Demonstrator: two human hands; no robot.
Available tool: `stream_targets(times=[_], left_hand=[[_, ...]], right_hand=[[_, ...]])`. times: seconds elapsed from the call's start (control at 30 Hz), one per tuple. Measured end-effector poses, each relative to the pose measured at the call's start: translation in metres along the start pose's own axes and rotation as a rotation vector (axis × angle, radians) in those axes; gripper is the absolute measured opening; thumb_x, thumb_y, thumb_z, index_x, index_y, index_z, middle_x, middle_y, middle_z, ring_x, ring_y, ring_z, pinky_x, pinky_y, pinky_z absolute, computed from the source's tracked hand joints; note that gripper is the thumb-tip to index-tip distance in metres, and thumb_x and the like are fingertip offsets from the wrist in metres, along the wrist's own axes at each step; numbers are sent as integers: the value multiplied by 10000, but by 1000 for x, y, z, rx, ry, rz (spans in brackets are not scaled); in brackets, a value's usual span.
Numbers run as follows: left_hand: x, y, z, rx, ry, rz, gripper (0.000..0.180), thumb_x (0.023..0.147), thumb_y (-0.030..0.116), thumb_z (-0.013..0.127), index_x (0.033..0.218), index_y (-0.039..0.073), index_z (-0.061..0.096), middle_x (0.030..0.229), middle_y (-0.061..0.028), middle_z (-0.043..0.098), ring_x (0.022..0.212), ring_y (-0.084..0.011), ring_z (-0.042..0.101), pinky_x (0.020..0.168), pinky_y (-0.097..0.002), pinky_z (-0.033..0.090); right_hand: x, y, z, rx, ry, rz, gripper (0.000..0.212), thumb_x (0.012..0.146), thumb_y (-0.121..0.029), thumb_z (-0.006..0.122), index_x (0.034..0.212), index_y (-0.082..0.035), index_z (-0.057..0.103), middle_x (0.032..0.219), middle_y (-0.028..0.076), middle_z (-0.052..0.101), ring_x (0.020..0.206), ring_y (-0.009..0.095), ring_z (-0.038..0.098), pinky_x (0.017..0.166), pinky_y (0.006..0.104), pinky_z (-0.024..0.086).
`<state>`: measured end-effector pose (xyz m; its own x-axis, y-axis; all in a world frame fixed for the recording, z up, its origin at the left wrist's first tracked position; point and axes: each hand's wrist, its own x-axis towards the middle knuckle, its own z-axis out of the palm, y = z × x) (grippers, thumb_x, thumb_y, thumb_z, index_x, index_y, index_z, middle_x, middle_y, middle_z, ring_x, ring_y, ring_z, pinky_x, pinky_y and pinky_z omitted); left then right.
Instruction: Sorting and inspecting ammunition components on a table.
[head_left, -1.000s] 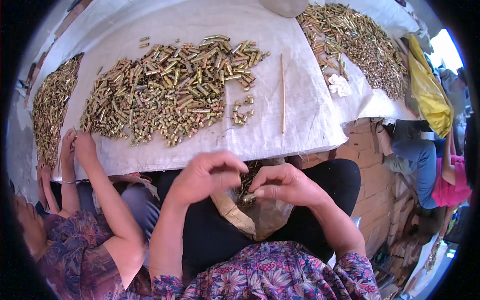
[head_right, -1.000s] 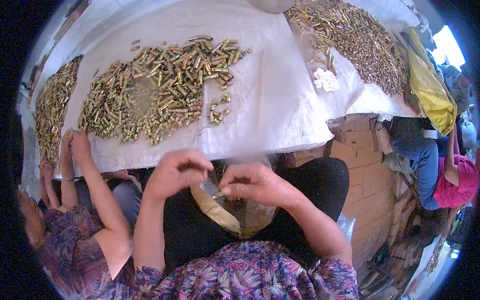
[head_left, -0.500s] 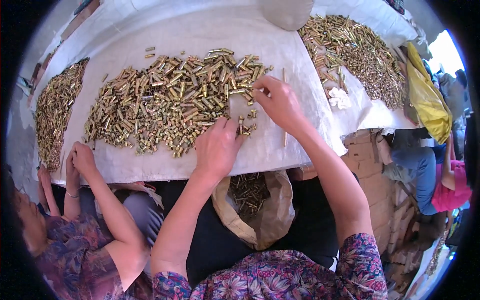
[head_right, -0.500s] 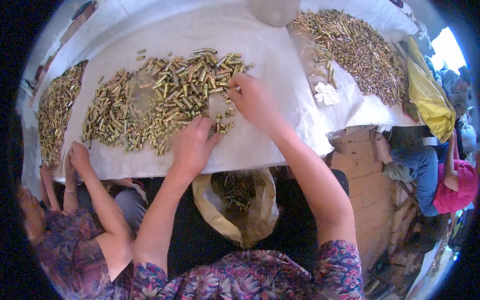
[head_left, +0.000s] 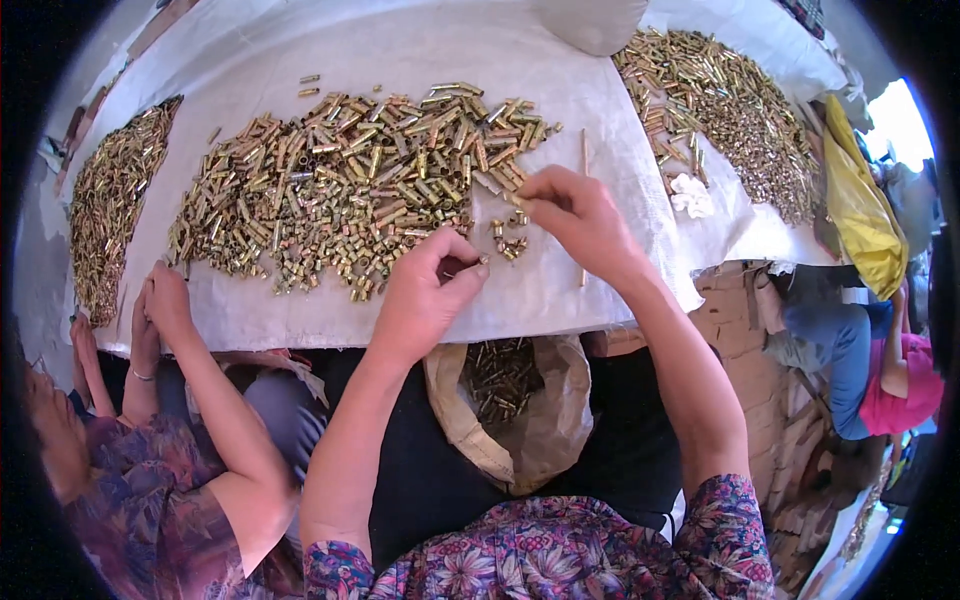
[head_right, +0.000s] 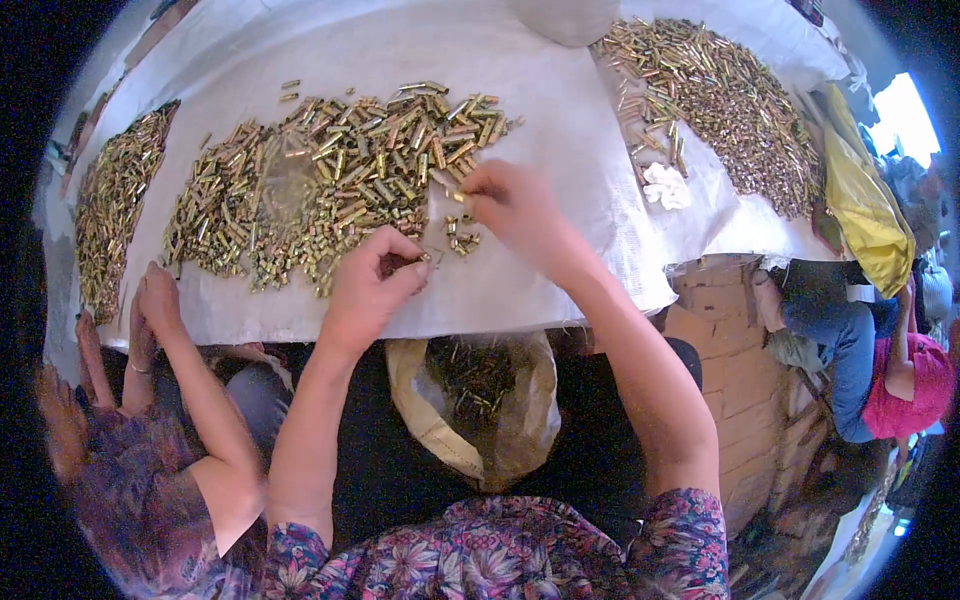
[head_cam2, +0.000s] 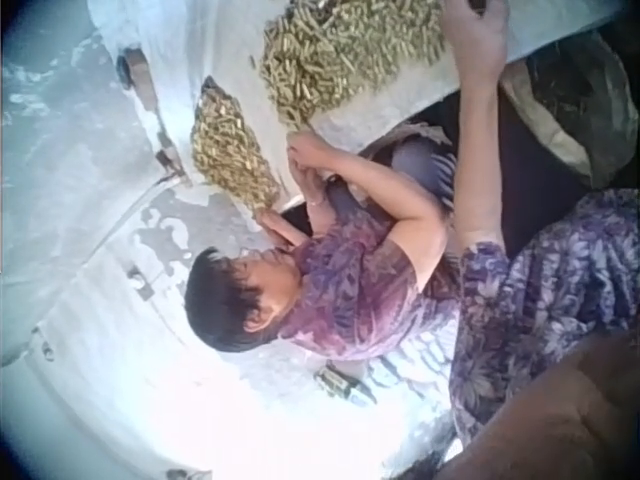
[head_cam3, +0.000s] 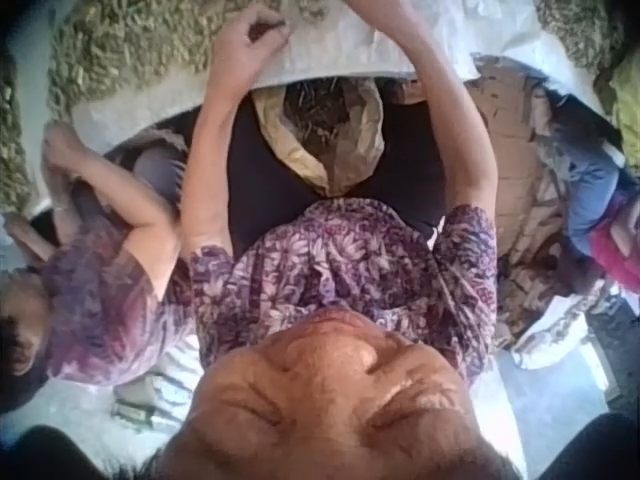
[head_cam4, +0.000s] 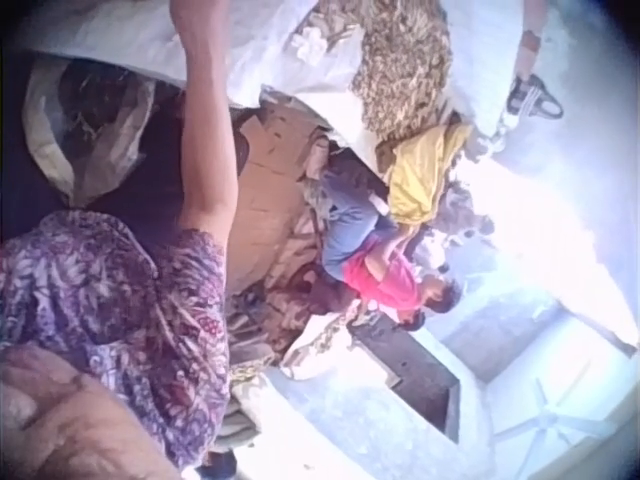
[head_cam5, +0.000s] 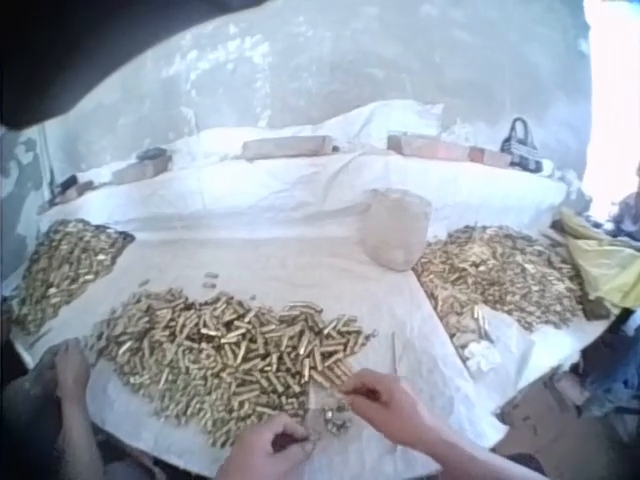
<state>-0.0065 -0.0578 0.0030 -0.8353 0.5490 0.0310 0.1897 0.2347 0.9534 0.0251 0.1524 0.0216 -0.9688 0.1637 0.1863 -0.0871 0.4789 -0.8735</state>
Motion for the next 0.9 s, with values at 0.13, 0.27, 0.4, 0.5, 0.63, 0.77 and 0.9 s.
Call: stream_targets(times=[0.13,0.27,0.4,0.5,0.63,0.77,0.9], left_hand=[[-15,10,-8,-418,-110,-131,158,852,59,677,870,62,521,772,19,568,708,-56,570,644,-221,481],[-24,19,0,-481,-145,-136,152,868,46,658,964,46,541,784,8,568,700,-62,574,668,-224,504],[-31,24,-1,-451,-193,-193,196,898,63,637,1081,10,588,846,-8,582,772,-68,581,723,-227,520],[-33,20,-2,-338,-180,-147,169,912,85,630,1057,0,607,855,-7,584,792,-66,577,714,-222,507],[-31,1,-6,-83,-104,71,162,918,107,631,1050,15,613,823,-5,596,737,-58,567,670,-216,483],[-36,11,-3,-307,-136,-134,159,917,114,631,1042,21,604,834,-11,608,707,-59,570,656,-215,486],[-41,14,-3,-561,-153,-235,130,922,96,613,1026,21,593,842,-22,620,712,-72,598,652,-217,501]], right_hand=[[-42,-21,-4,295,-167,272,154,873,-25,608,1013,21,654,801,23,633,729,90,585,691,245,483],[-67,-24,6,324,-187,257,148,879,-9,604,1007,24,671,820,20,639,733,75,586,689,233,486],[-74,-25,9,403,-162,263,140,881,3,607,1005,24,669,829,16,635,722,73,585,685,226,487],[-78,-22,10,482,-139,279,129,879,6,612,996,21,665,821,21,632,718,78,585,680,227,485],[-83,-16,9,579,-160,293,123,873,6,622,990,12,662,803,25,631,720,82,585,675,227,481],[-85,-14,9,544,-157,294,128,871,5,627,994,9,662,787,19,629,715,80,584,672,227,480],[-85,-17,13,533,-152,300,126,865,6,632,987,6,663,782,18,628,706,81,584,669,228,481]])
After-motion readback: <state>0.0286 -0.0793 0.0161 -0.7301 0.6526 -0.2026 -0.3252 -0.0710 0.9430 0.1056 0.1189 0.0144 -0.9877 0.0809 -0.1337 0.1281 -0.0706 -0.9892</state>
